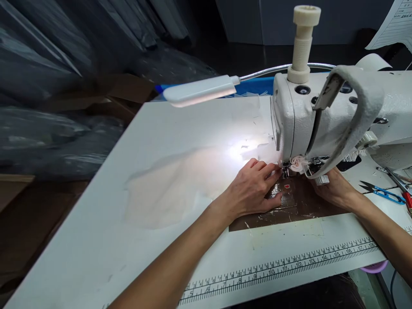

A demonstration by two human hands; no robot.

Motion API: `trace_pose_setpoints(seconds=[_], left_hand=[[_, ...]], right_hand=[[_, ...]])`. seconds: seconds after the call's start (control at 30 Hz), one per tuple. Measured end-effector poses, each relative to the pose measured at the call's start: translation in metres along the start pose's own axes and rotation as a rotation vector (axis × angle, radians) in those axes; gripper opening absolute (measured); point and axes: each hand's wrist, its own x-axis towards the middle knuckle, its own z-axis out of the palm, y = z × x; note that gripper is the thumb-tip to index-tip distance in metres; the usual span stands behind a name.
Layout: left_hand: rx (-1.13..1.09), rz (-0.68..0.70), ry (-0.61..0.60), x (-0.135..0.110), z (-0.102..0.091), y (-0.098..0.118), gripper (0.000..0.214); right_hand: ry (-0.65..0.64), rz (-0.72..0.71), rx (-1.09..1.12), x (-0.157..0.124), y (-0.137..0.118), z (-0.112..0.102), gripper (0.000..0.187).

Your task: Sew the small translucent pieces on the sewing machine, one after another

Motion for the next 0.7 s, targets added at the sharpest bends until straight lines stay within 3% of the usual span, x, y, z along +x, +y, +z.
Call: trace_pose_setpoints(seconds=[0.13,0.3,0.57,0.7], left_hand=[[0.009,-0.013,0.043,-0.001,0.004,0.001,0.030],[0.020,-0.035,0.115,-0.002,0.008,0.005,0.030],[-0.227,-0.197,-0.095,0.005,0.001,0.007,0.047],[-0.211,-0.259,-0.084,0.004,0.003,0.011,0.045]], right_hand=[[-0.006,-0.024,0.095,-0.006,-0.007,0.001,0.022],[0.018,0.104,0.083,-0.012,-0.011,-0.001,0.025],[0.055,0.210,0.219,-0.009,-0.003,0.003,0.031],[0.086,0.295,0.444,-0.007,0.006,0.007,0.042]])
